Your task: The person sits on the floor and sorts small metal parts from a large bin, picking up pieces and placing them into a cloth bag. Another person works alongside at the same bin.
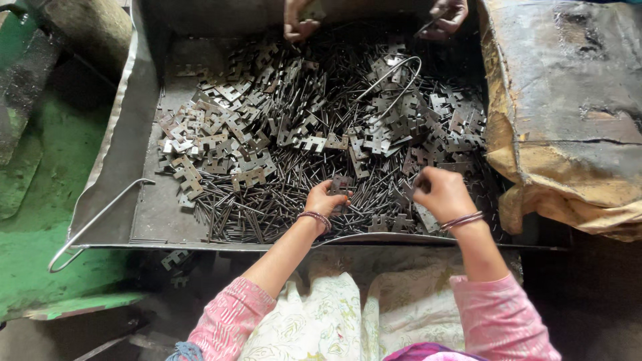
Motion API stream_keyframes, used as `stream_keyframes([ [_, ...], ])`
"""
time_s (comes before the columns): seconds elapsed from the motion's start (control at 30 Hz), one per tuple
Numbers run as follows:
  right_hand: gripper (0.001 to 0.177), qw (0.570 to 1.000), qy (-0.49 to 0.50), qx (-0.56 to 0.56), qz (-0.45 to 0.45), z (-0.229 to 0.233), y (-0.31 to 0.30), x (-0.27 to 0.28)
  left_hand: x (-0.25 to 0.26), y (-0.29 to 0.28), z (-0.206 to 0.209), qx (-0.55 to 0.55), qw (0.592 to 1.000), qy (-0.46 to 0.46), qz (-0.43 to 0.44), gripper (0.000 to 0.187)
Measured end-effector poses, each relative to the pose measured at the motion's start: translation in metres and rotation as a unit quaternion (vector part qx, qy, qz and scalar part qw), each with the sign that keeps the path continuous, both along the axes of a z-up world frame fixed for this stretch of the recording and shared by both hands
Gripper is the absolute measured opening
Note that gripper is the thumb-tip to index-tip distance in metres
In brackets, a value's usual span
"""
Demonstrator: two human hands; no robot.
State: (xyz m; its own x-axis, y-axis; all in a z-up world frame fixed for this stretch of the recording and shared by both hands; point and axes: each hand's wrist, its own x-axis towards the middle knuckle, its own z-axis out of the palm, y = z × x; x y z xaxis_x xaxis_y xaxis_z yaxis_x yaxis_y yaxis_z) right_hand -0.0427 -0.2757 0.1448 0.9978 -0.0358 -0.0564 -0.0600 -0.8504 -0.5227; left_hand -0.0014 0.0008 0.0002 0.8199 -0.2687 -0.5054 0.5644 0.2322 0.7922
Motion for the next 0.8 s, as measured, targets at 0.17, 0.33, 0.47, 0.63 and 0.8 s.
stream_keyframes([
  [0.17,0.022,0.959,0.082,0.269,-0.045,0.029,0.010,0.022,0.004,0.000,0.008,0.002,1.000,0.022,0.009,0.037],
  [0.33,0.023,0.915,0.107,0.383,-0.067,-0.009,0.032,0.017,0.003,0.000,0.006,-0.013,1.000,0.013,0.025,0.034],
  [0.47,0.026,0.892,0.064,0.434,-0.109,-0.035,0.034,0.013,0.003,0.001,0.005,-0.005,0.999,0.042,0.019,0.029],
  [0.63,0.023,0.796,0.032,0.585,-0.151,-0.061,0.061,0.007,0.009,0.000,0.002,-0.054,0.994,0.082,0.047,0.023],
  [0.8,0.021,0.748,0.016,0.639,-0.182,-0.085,0.101,0.000,0.012,0.000,-0.010,-0.119,0.988,0.075,0.068,0.030],
])
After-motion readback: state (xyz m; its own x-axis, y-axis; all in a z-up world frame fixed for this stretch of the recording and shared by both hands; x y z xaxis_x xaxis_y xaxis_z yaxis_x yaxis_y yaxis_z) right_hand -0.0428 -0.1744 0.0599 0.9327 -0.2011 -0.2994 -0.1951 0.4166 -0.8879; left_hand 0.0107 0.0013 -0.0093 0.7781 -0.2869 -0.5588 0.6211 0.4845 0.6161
